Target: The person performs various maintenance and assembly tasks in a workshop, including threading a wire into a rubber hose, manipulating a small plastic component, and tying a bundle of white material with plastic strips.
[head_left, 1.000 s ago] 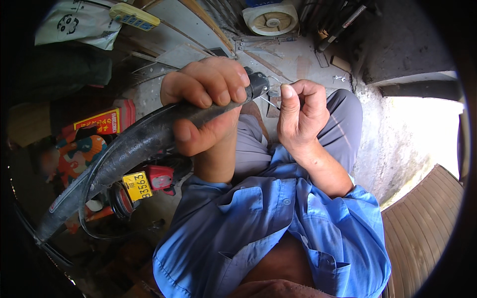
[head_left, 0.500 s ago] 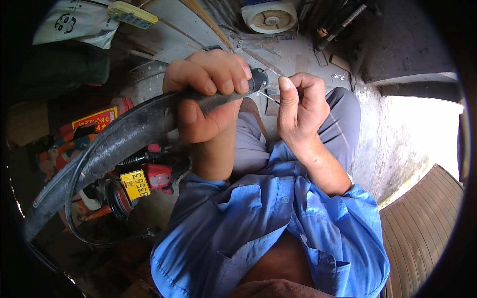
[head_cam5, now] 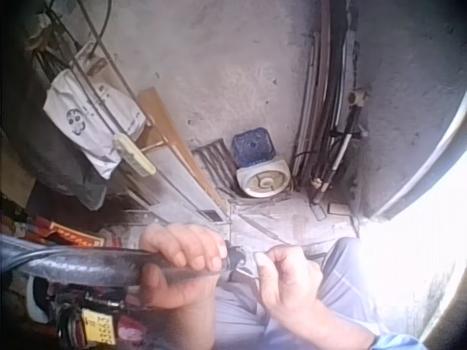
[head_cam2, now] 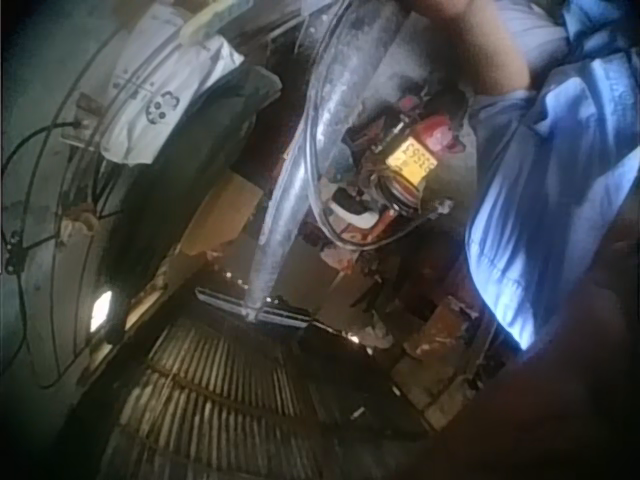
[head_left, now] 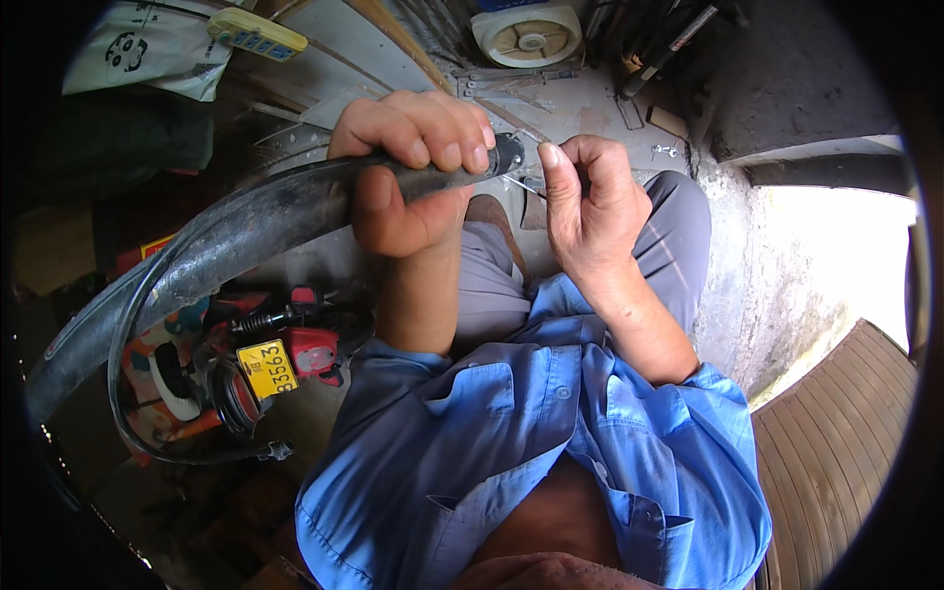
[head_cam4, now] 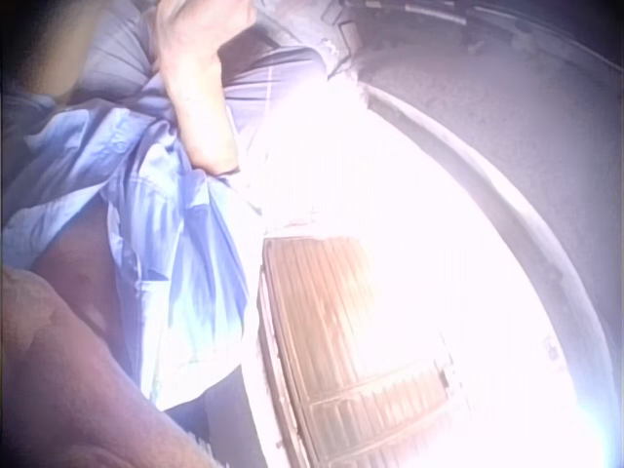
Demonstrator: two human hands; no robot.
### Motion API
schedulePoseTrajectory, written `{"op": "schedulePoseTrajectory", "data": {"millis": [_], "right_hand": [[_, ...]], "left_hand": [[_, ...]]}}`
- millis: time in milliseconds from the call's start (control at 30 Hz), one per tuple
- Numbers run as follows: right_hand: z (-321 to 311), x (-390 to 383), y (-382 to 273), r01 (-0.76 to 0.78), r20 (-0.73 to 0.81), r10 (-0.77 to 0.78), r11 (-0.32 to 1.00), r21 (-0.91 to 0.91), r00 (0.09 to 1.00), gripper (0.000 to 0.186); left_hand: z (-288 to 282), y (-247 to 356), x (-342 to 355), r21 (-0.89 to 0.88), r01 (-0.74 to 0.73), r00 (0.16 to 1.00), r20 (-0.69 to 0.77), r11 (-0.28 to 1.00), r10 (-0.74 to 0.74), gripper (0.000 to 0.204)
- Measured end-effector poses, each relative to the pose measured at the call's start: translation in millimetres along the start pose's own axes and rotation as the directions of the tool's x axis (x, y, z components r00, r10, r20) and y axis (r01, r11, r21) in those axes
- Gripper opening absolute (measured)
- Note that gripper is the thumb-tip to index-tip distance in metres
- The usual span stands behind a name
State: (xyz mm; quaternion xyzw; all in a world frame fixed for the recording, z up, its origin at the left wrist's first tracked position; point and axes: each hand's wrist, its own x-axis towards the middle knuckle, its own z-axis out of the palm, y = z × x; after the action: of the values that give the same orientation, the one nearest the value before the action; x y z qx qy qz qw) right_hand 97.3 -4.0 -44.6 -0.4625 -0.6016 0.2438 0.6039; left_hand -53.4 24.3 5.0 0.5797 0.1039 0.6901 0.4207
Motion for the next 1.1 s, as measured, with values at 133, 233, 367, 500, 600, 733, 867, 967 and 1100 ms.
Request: {"op": "schedulePoseTrajectory", "data": {"millis": [133, 233, 367, 500, 600, 733, 867, 967, 1100], "right_hand": [[0.2, -1.8, 1.9, -0.039, -0.020, 0.039, 0.999, -0.007, 0.999, 0.021], [1.3, -0.4, 0.7, -0.026, -0.034, 0.025, 0.999, -0.033, 0.999, 0.020], [-0.9, 4.2, 0.4, 0.073, 0.016, -0.072, 0.992, -0.098, 0.997, 0.021], [1.0, 1.4, 3.2, 0.038, 0.054, -0.034, 0.996, -0.078, 0.998, 0.020], [-6.6, 7.2, 6.2, 0.001, 0.194, 0.010, 0.999, -0.053, 0.981, 0.022], [-26.2, 26.2, -2.2, 0.047, 0.438, 0.011, 0.991, -0.122, 0.899, 0.038], [-28.3, 38.5, 13.0, 0.102, 0.531, 0.002, 0.981, -0.167, 0.848, 0.043], [-28.7, 52.4, 25.8, 0.038, 0.594, 0.033, 0.994, -0.107, 0.804, 0.040], [-34.4, 72.6, 45.7, -0.254, 0.754, 0.138, 0.966, 0.041, 0.643, 0.041]], "left_hand": [[1.3, -6.3, 0.5, 0.053, -0.005, 1.000, -0.014, 0.999, 0.006, 0.037], [1.7, -9.7, 0.4, 0.102, -0.018, 0.999, -0.034, 0.995, 0.022, 0.037], [2.2, -11.1, -1.3, 0.145, -0.009, 0.999, -0.047, 0.989, 0.016, 0.037], [6.4, -12.2, -4.3, 0.228, 0.003, 0.994, -0.104, 0.974, 0.021, 0.033], [8.7, -12.6, -5.6, 0.298, 0.021, 0.984, -0.174, 0.954, 0.033, 0.029], [5.2, -18.3, -2.3, 0.345, 0.107, 0.963, -0.271, 0.932, -0.010, 0.027], [10.9, -22.5, 3.9, 0.227, 0.260, 0.866, -0.485, 0.938, -0.123, 0.022], [-0.9, -28.8, 7.5, 0.211, 0.367, 0.832, -0.510, 0.906, -0.218, 0.025], [-14.2, -36.1, 11.0, -0.085, 0.415, 0.772, -0.494, 0.906, -0.400, 0.023]]}}
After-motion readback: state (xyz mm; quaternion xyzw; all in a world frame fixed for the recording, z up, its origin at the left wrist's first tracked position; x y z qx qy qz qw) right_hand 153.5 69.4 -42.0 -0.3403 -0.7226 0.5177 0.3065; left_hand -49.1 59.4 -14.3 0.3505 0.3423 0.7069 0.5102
